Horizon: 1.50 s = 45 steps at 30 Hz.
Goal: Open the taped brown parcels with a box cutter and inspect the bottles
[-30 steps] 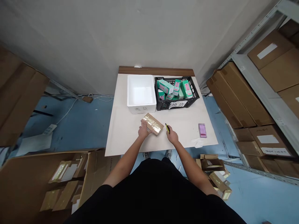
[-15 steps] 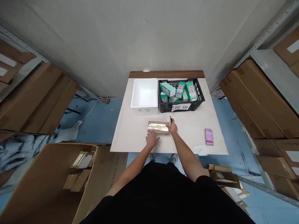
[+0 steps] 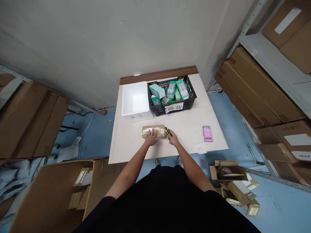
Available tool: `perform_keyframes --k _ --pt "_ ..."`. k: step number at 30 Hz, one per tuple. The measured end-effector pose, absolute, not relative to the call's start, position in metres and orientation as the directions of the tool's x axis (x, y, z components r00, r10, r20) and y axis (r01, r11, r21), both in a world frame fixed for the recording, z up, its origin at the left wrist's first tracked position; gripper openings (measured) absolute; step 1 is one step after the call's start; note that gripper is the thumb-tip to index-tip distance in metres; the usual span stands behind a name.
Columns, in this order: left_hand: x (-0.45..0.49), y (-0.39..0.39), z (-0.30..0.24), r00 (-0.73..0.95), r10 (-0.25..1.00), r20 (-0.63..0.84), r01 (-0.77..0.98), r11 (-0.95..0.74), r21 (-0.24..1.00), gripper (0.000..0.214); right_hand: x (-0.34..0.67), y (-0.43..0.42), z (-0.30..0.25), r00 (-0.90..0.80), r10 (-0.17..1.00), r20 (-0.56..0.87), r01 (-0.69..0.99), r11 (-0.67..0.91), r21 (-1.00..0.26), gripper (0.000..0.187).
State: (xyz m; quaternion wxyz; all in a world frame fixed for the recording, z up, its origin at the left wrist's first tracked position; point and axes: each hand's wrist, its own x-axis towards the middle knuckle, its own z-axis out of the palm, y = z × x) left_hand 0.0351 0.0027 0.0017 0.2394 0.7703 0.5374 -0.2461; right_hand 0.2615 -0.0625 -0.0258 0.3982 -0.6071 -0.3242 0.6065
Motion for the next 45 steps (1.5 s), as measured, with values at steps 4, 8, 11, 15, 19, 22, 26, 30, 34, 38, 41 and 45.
perform_keyframes --k 4,8,11,15,19,22,26,30,34,38,41,45 --pt "0.035 0.005 0.006 0.293 0.704 -0.647 0.945 -0.318 0.082 0.098 0.26 -0.055 -0.024 0.009 0.862 -0.506 -0.124 -0.501 -0.856 0.067" --pt "0.035 0.005 0.006 0.285 0.695 -0.66 0.949 -0.302 0.093 0.096 0.261 -0.066 -0.023 -0.035 0.846 -0.532 -0.145 -0.531 -0.835 0.068" --pt "0.035 0.006 0.006 0.288 0.69 -0.664 0.95 -0.292 0.109 0.095 0.271 -0.083 -0.022 -0.061 0.833 -0.549 -0.073 -0.553 -0.83 0.068" --pt "0.038 0.007 0.01 0.301 0.691 -0.657 0.948 -0.293 0.125 0.095 0.285 -0.103 -0.019 -0.046 0.831 -0.555 0.014 -0.555 -0.832 0.07" --pt "0.04 0.018 0.021 0.309 0.758 -0.575 0.95 -0.272 0.151 0.078 0.268 -0.096 -0.012 0.219 0.838 -0.5 0.025 -0.517 -0.855 0.082" --pt "0.032 0.032 0.029 0.265 0.849 -0.458 0.964 -0.223 0.145 0.066 0.232 -0.075 -0.007 0.288 0.829 -0.479 0.194 -0.54 -0.819 0.087" --pt "0.008 0.046 0.035 0.217 0.841 -0.496 0.976 -0.184 0.115 0.076 0.19 -0.05 -0.007 0.393 0.781 -0.485 0.405 -0.621 -0.671 0.095" --pt "-0.015 0.033 0.033 0.128 0.867 -0.482 0.992 -0.102 0.079 0.073 0.18 -0.02 -0.007 0.445 0.736 -0.511 0.458 -0.677 -0.576 0.104" --pt "-0.026 -0.001 0.027 0.093 0.834 -0.544 0.991 -0.024 0.132 0.068 0.179 0.03 0.0 0.466 0.736 -0.491 0.496 -0.677 -0.543 0.1" --pt "-0.026 -0.018 0.027 0.247 0.791 -0.56 0.96 -0.122 0.252 0.057 0.18 0.065 0.009 0.424 0.751 -0.506 0.525 -0.659 -0.539 0.097" --pt "-0.021 0.0 0.036 0.324 0.816 -0.478 0.944 -0.25 0.214 0.065 0.189 0.054 0.007 0.399 0.791 -0.463 0.51 -0.611 -0.605 0.096" --pt "-0.01 0.044 0.046 0.627 0.624 -0.467 0.773 -0.572 0.273 0.087 0.199 -0.009 -0.011 0.368 0.82 -0.438 0.501 -0.572 -0.649 0.096"
